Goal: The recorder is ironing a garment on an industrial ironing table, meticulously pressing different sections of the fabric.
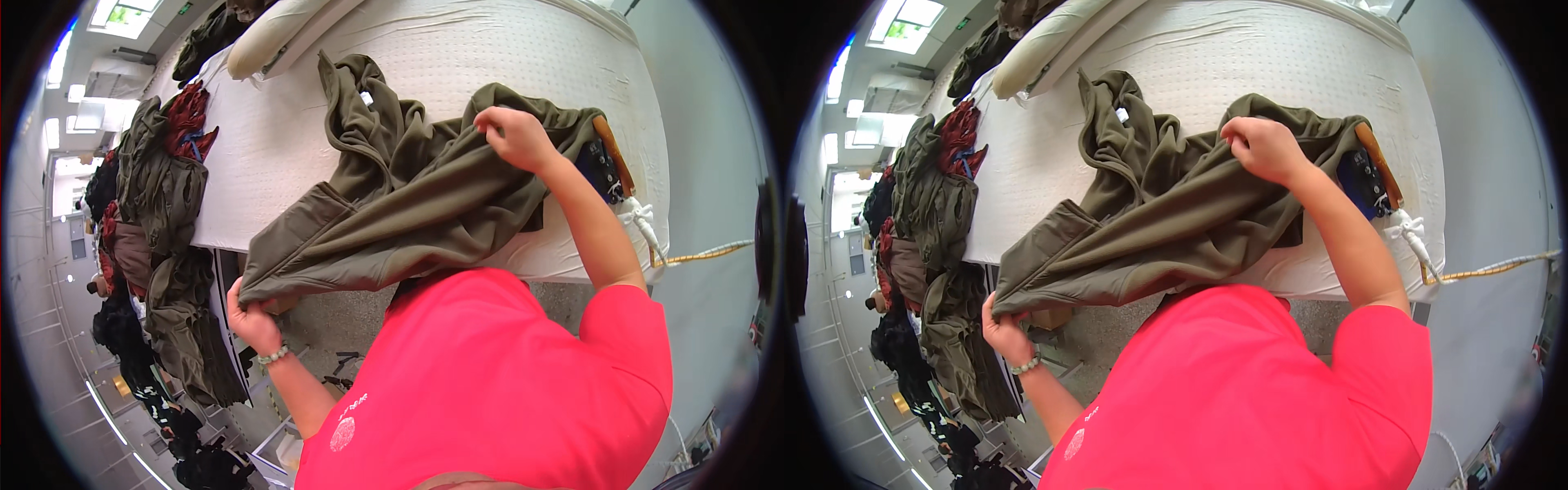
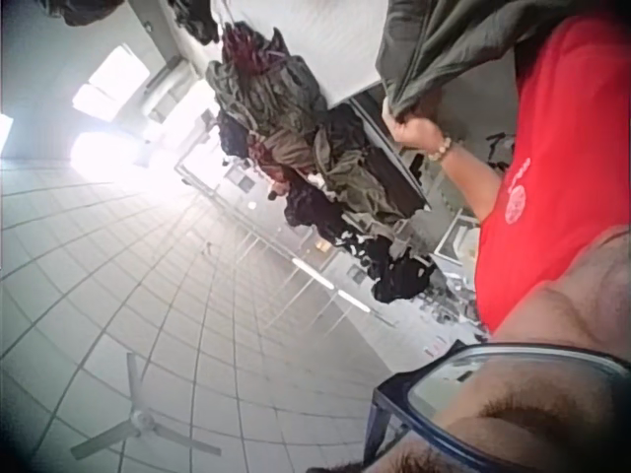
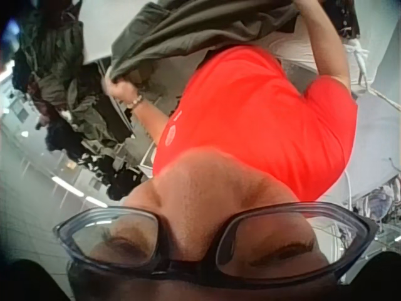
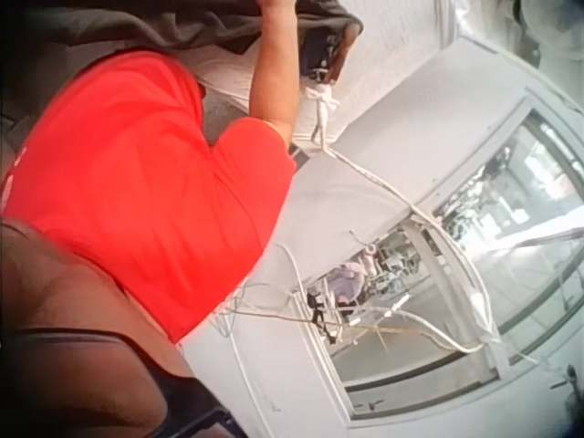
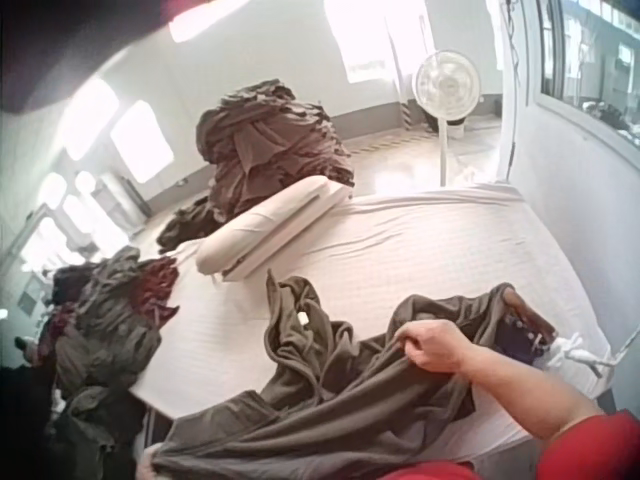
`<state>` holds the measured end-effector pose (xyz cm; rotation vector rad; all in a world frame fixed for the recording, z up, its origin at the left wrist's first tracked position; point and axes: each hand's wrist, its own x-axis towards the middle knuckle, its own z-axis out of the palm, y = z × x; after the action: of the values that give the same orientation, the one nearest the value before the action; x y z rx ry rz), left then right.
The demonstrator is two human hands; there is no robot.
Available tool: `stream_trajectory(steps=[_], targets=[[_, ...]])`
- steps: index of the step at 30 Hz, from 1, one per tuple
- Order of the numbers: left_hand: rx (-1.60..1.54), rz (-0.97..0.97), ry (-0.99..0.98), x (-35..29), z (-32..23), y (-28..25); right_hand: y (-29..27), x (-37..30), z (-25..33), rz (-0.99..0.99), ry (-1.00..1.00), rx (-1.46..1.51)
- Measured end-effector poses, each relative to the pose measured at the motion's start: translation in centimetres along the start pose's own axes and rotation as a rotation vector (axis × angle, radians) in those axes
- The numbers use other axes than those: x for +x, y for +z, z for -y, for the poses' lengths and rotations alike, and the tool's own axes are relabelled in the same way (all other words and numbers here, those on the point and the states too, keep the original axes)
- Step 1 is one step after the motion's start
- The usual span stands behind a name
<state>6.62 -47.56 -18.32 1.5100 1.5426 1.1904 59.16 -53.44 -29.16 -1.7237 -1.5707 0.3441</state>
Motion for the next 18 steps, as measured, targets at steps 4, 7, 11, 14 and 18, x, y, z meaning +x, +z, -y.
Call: stream_trajectory(steps=[4,7,11,14,18], targets=[[-0.073,-0.08,-0.02,1.5,0.9,-1.6,-1.8,-6.2,4.3,0.433,0.135,-0.002],[-0.149,-0.141,-0.117,3.0,1.7,-1.3,-0.9,-11.3,3.3,0.318,-0.127,-0.275],[-0.247,-0.056,-0.135,7.1,3.0,-0.2,-1.4,-12.7,-3.7,0.079,0.033,-0.659],[-0.369,0.004,-0.119,10.5,2.6,0.8,-3.1,-11.5,-7.1,0.132,0.138,-0.658],[-0.511,-0.021,-0.123,14.5,4.4,-1.9,-10.0,-5.7,-1.6,-0.45,0.147,-0.504]])
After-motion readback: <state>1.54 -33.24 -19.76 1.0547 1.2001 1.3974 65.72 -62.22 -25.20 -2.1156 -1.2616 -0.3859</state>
